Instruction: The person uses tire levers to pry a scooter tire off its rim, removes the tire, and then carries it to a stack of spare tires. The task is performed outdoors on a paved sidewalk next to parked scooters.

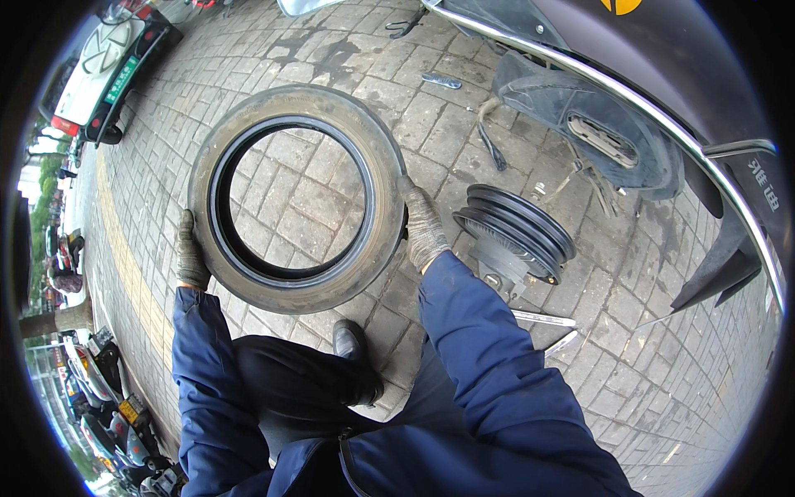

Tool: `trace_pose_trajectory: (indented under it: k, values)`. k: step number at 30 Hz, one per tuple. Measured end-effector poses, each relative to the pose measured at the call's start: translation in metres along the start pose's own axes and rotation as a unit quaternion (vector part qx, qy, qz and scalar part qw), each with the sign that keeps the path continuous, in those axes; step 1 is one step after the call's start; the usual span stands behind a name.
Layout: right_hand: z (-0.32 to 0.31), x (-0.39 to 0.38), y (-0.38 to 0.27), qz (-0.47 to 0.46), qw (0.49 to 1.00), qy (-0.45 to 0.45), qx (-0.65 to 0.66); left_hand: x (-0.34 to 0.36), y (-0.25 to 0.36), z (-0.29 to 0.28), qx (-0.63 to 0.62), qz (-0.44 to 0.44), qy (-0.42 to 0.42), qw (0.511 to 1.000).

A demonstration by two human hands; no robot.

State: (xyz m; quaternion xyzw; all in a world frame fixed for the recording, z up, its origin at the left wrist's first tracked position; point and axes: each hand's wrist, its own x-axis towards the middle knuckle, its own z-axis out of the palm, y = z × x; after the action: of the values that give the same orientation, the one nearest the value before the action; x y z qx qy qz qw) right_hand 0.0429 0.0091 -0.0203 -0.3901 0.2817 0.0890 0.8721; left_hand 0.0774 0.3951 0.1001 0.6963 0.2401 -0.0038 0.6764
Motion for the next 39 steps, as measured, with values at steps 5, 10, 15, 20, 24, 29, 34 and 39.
trace_pose_trajectory:
  k: [5,10,15,20,24,29,34,39]
  values:
    - [-0.001,0.001,0.000,-0.004,1.000,0.001,-0.013,0.003,-0.002,-0.004,-0.005,-0.010,-0.003,1.000]
    - [-0.004,0.003,-0.001,0.008,1.000,0.002,-0.001,0.010,-0.005,-0.006,-0.017,-0.033,-0.009,0.999]
    - [-0.007,0.005,0.001,0.000,1.000,-0.001,0.009,0.012,-0.008,-0.005,-0.028,-0.022,-0.021,0.999]
    - [-0.007,0.006,0.000,0.014,1.000,0.006,-0.003,0.011,-0.008,-0.005,-0.030,-0.018,-0.016,0.999]
    - [-0.003,0.005,0.000,-0.015,0.999,0.033,-0.018,0.012,-0.008,-0.005,-0.032,-0.026,-0.013,0.999]
    - [-0.003,0.001,-0.003,-0.007,1.000,0.022,0.001,0.012,-0.009,-0.007,-0.041,-0.030,-0.018,0.999]
    - [-0.004,-0.003,-0.006,0.006,1.000,0.002,0.028,0.015,-0.010,-0.010,-0.044,-0.045,-0.009,0.998]
    - [-0.004,-0.002,-0.007,0.012,1.000,0.008,0.020,0.014,-0.009,-0.009,-0.045,-0.022,-0.026,0.998]
